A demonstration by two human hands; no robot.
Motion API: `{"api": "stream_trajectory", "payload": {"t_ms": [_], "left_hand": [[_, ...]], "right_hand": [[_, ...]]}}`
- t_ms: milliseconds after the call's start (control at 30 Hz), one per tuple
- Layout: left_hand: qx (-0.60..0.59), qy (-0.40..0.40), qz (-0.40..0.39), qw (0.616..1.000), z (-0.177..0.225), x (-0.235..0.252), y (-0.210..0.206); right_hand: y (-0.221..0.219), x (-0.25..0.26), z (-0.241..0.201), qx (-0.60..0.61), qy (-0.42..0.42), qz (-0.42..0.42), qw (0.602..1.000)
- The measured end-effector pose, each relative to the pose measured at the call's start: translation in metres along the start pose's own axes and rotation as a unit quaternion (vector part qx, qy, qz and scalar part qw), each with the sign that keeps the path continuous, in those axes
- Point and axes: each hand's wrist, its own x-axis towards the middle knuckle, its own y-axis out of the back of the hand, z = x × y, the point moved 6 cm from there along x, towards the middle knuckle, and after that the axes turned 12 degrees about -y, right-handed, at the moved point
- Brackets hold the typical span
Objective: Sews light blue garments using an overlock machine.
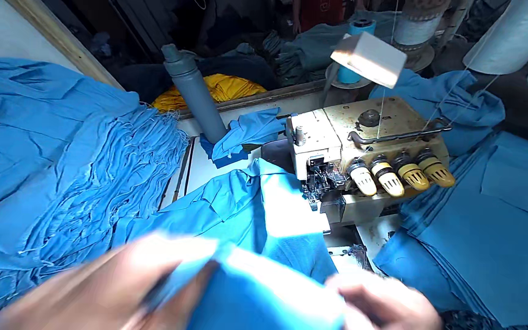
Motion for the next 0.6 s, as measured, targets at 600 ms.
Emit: {"api": "stream_trajectory", "payload": {"t_ms": [600], "left_hand": [[-0.168,0.037,-0.015,0.985,-0.059,-0.013,-0.161]], "right_hand": [[0.007,-0.01,0.104,-0.051,-0.093,0.121,0.987]]}}
